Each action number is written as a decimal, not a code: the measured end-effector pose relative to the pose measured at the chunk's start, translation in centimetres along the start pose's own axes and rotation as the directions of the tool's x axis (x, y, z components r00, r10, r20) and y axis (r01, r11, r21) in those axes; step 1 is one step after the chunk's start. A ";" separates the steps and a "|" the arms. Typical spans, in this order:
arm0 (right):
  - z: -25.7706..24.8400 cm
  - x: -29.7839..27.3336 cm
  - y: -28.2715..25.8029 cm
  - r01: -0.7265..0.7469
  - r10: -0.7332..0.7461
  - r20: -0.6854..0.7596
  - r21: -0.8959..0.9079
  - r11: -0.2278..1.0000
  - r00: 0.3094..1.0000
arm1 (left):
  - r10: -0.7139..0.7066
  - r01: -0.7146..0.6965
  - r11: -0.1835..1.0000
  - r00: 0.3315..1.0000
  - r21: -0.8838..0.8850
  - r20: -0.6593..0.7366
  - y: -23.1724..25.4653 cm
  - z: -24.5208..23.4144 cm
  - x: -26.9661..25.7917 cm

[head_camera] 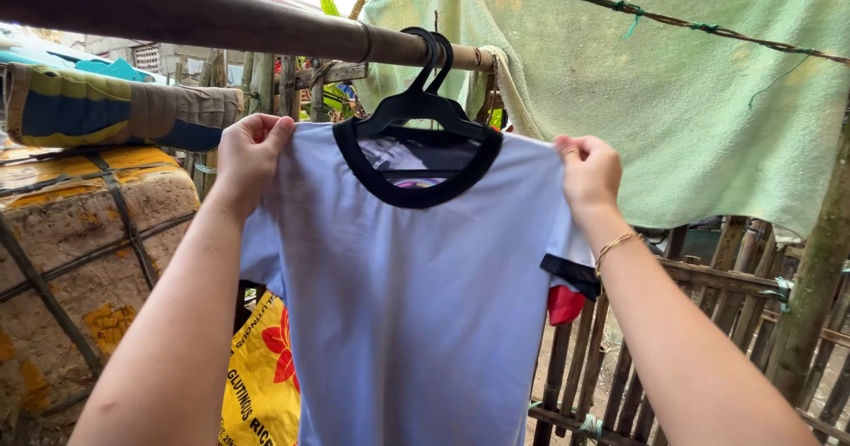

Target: Hanging shirts on a rod using plastic hangers

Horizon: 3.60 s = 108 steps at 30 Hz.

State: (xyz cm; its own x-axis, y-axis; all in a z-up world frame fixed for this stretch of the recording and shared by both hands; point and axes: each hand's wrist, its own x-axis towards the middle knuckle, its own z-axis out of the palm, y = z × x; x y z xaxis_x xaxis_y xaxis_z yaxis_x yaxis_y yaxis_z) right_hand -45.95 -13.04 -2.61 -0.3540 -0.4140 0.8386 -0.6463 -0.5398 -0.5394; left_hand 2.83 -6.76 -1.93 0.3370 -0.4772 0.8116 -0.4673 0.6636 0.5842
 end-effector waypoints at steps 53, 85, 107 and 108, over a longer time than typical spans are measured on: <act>-1.4 -15.1 5.4 -0.475 0.411 0.427 0.051 0.879 0.805 | -0.454 0.415 0.857 0.889 0.306 0.066 -16.0 -3.2 -13.6; -0.5 -25.4 12.3 -0.616 0.449 0.423 0.524 0.588 0.787 | -0.414 0.407 0.910 0.903 -0.083 -0.112 -19.9 -3.5 -23.7; 4.0 -18.7 -9.3 -0.115 -0.059 0.510 0.303 0.946 0.858 | -0.406 0.253 0.904 0.759 -0.345 -0.509 -17.3 -6.8 -12.3; 4.1 -17.7 -10.7 0.077 -0.192 0.442 0.265 0.961 0.876 | -0.380 0.226 0.917 0.747 -0.329 -0.546 -17.9 -7.2 -11.8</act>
State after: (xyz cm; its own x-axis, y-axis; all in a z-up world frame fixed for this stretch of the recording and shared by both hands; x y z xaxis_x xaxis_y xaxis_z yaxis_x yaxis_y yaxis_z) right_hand -30.02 -2.93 -11.97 0.1124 -0.5831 0.8046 -0.4692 -0.7449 -0.4743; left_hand 13.09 -8.89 -22.01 0.8752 -0.2941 0.3842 -0.0836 0.6901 0.7189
